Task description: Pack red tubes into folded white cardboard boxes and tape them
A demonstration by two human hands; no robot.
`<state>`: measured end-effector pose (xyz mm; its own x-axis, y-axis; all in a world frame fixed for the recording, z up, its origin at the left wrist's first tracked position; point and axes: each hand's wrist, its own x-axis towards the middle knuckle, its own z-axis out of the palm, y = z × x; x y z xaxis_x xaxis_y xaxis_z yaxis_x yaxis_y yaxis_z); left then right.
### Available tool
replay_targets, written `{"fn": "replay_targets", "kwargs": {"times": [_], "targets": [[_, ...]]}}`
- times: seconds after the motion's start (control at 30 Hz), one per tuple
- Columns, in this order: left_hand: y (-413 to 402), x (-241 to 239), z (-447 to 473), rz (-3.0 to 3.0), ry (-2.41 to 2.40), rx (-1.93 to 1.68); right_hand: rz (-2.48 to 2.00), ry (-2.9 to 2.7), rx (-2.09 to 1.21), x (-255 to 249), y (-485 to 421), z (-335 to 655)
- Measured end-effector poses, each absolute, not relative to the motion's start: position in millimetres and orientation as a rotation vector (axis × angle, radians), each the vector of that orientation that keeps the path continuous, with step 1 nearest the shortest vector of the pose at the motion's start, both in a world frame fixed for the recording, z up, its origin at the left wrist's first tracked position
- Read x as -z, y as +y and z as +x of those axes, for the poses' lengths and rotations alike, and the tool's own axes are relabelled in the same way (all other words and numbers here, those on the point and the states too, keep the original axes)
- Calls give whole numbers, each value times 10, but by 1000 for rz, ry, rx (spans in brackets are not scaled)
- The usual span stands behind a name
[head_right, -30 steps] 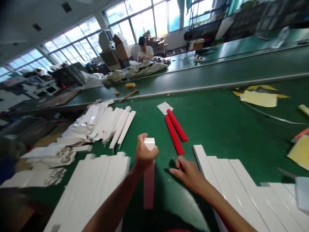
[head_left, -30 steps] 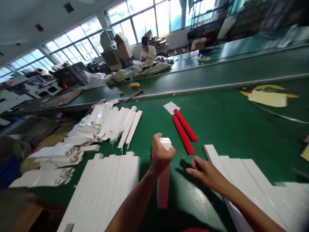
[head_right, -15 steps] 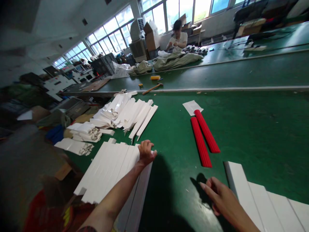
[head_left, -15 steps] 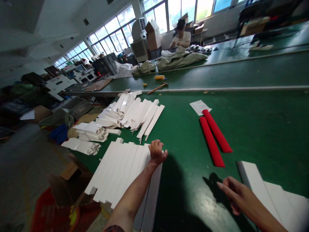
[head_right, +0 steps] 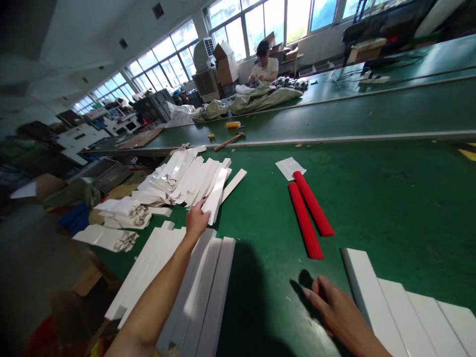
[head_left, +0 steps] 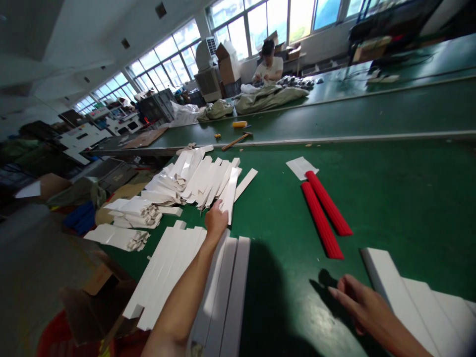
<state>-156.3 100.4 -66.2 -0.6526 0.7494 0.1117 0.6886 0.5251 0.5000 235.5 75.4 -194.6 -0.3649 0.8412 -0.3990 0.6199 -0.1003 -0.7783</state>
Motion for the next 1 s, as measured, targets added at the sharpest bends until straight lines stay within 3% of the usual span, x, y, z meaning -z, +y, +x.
{"fn": "replay_targets", "kwargs": {"times": [0.2, 0.33, 0.47, 0.63, 0.93, 1.0], "targets": [[637, -85, -851, 1338, 1902, -1009, -1103, -2246, -487, 1128, 943, 1940], [523, -473, -403, 1091, 1305, -965, -738, -2386, -277, 733, 1123, 1716], [639, -587, -141, 1036, 1167, -994, -645, -2336, -643, 645, 1188, 1737], [914, -290, 61, 1346, 1026, -1192, -834, -2065, -1293, 727, 1259, 1956], [1309, 162, 626, 1257, 1025, -1387, -542, -1915, -1925, 773, 1781, 2206], [1365, 175, 583, 1272, 1053, -1426, -708, -1849, -1863, 882, 2031, 2251]]}}
